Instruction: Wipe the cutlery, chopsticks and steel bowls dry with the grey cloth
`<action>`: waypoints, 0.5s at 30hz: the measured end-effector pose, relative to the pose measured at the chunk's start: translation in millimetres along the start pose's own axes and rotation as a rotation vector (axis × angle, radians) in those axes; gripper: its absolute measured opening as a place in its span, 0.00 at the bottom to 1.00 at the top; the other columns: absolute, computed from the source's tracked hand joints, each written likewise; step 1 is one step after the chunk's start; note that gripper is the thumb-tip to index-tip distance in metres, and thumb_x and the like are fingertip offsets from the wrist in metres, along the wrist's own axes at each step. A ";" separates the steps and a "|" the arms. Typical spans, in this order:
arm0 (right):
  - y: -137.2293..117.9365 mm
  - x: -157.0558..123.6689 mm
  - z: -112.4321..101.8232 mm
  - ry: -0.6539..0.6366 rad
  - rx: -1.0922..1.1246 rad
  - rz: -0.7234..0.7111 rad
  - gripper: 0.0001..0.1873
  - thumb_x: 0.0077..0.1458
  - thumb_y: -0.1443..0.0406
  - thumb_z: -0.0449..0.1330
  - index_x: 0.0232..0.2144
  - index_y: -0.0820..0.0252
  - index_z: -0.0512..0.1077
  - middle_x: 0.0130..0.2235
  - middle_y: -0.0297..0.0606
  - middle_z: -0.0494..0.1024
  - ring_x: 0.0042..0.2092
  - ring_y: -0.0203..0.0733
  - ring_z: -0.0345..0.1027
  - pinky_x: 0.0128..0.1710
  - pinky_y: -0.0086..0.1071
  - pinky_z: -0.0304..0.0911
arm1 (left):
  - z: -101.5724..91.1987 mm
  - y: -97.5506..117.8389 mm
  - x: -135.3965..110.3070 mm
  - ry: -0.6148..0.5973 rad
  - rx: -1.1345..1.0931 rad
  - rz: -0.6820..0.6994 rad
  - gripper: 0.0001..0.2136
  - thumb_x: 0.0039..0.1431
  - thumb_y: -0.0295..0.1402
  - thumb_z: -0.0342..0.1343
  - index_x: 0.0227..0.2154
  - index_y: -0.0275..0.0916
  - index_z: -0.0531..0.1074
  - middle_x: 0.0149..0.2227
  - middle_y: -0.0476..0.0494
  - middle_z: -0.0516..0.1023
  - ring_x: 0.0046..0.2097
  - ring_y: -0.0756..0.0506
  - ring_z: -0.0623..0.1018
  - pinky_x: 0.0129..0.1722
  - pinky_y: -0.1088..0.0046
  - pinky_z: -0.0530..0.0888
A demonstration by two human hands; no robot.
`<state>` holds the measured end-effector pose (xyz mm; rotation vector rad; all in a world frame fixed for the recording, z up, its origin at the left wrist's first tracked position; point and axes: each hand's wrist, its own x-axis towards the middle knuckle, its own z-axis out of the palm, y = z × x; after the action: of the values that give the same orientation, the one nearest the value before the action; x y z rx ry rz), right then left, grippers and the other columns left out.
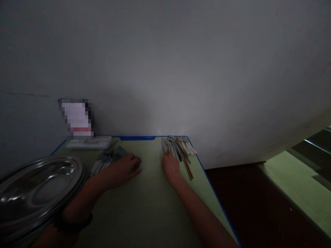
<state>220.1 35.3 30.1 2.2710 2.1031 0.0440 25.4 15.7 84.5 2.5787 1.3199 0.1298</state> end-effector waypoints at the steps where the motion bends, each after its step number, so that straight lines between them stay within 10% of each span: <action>1: 0.1 0.1 0.8 0.003 -0.001 0.002 0.21 0.55 0.77 0.39 0.48 0.73 0.64 0.46 0.58 0.70 0.40 0.47 0.73 0.34 0.33 0.67 | -0.5 -0.1 -0.3 -0.008 0.000 -0.003 0.13 0.60 0.37 0.44 0.36 0.34 0.70 0.40 0.37 0.70 0.42 0.42 0.72 0.43 0.64 0.69; 8: -1.0 -3.9 -3.5 0.054 0.015 0.007 0.23 0.57 0.74 0.39 0.53 0.68 0.60 0.50 0.57 0.65 0.36 0.45 0.73 0.30 0.34 0.66 | 3.4 -3.1 0.5 0.018 0.033 -0.027 0.13 0.60 0.34 0.43 0.37 0.33 0.69 0.40 0.37 0.71 0.41 0.43 0.74 0.41 0.67 0.71; 15: -26.5 -20.3 -21.5 0.198 0.312 -0.346 0.24 0.57 0.68 0.44 0.57 0.60 0.55 0.51 0.48 0.65 0.42 0.44 0.68 0.37 0.35 0.66 | 23.9 4.1 -10.0 0.162 0.161 -0.189 0.17 0.51 0.18 0.42 0.44 0.29 0.66 0.46 0.32 0.70 0.49 0.40 0.70 0.46 0.63 0.68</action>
<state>191.1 17.5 50.4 2.0822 2.7529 -0.0802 27.2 1.2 62.8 2.6016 1.6892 0.2096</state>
